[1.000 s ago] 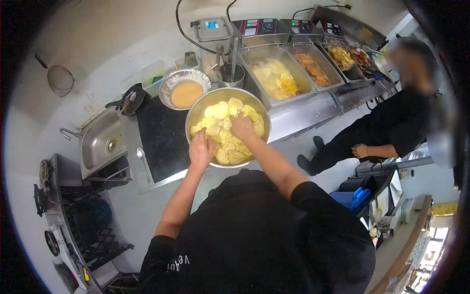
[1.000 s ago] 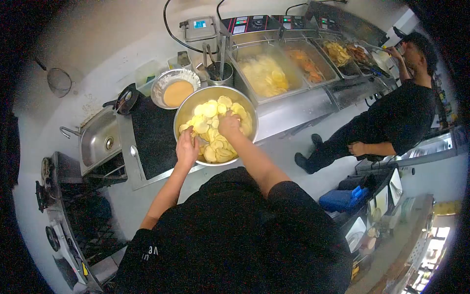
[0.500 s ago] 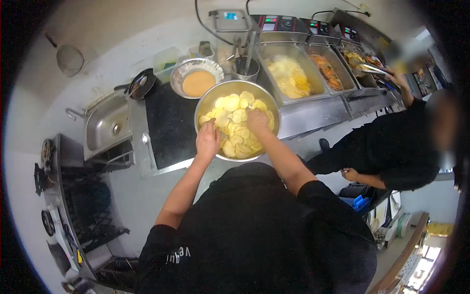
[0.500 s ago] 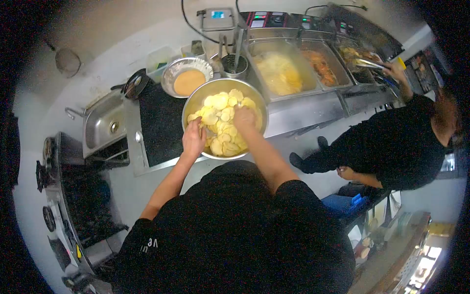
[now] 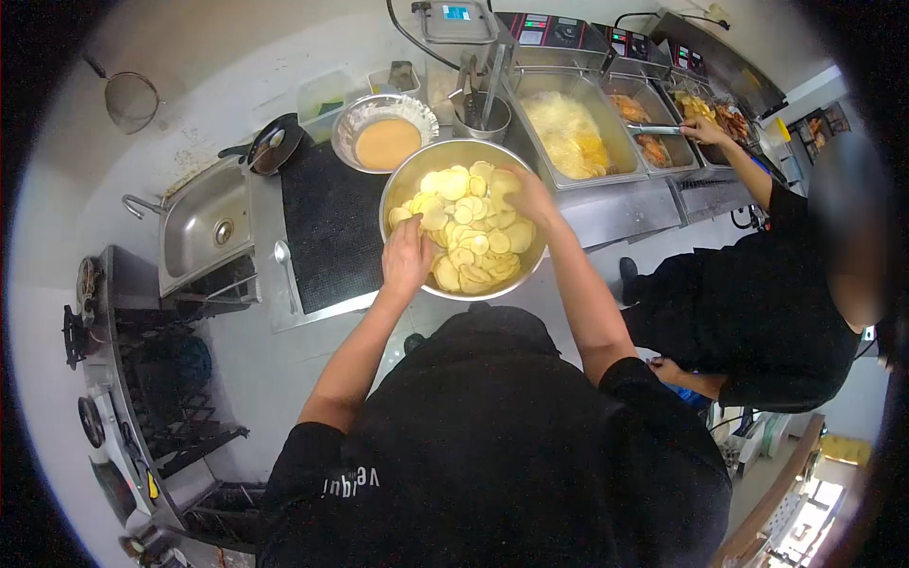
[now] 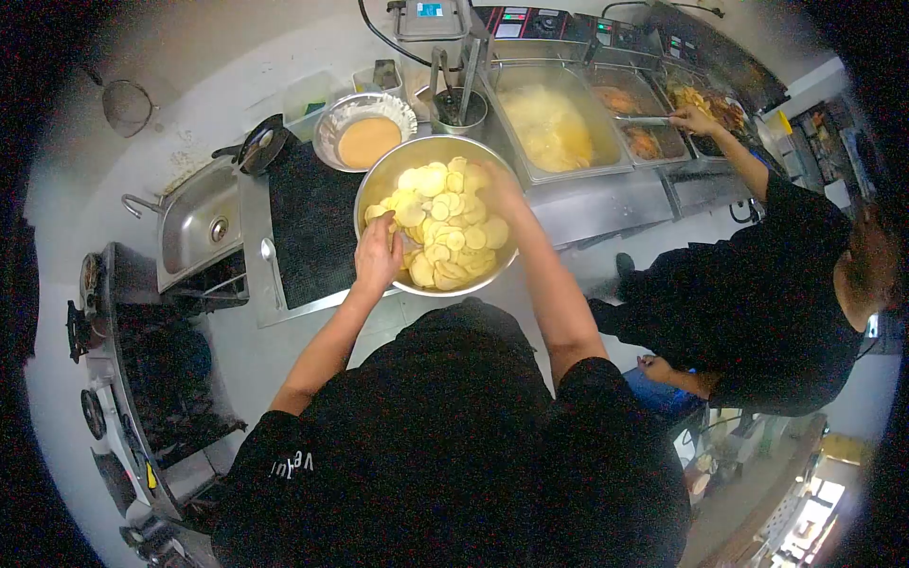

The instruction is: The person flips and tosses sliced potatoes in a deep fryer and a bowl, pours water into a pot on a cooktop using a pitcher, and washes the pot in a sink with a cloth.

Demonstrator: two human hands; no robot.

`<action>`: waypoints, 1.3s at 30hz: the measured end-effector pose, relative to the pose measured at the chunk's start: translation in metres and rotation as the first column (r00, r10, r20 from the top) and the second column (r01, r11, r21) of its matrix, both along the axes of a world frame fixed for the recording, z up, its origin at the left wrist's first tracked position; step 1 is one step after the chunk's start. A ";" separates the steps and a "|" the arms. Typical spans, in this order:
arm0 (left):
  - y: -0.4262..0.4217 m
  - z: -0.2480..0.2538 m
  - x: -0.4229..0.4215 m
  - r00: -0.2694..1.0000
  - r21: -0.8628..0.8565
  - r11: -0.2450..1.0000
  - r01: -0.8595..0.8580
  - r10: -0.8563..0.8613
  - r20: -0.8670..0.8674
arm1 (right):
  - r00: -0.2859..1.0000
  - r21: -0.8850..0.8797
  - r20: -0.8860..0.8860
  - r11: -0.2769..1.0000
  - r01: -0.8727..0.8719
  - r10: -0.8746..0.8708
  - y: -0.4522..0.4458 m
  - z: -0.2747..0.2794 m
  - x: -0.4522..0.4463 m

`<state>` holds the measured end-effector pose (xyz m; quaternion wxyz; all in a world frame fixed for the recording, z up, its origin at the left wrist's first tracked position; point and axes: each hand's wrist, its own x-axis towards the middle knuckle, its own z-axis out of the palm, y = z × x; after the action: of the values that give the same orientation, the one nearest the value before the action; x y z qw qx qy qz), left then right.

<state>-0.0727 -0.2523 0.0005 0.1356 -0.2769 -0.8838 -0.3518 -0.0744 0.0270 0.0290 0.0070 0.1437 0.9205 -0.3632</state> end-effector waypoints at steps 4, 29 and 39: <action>0.002 0.002 0.000 1.000 -0.002 1.000 -0.011 0.011 -0.004 | 0.979 -0.195 -0.168 0.978 0.078 -0.112 0.033 0.049 -0.011; 0.001 0.010 0.000 0.996 -0.166 0.984 0.061 -0.049 0.072 | 0.786 0.514 0.507 0.608 -0.605 0.354 -0.068 -0.017 0.076; 0.050 -0.014 0.016 0.851 -0.490 0.696 0.525 -0.417 0.320 | 0.844 0.569 0.298 0.627 -0.532 0.445 -0.062 -0.033 0.069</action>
<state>-0.0569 -0.2020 -0.0133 -0.1291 -0.4882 -0.8542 -0.1236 -0.0057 -0.0349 -0.0036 0.1159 -0.0949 0.9887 -0.0067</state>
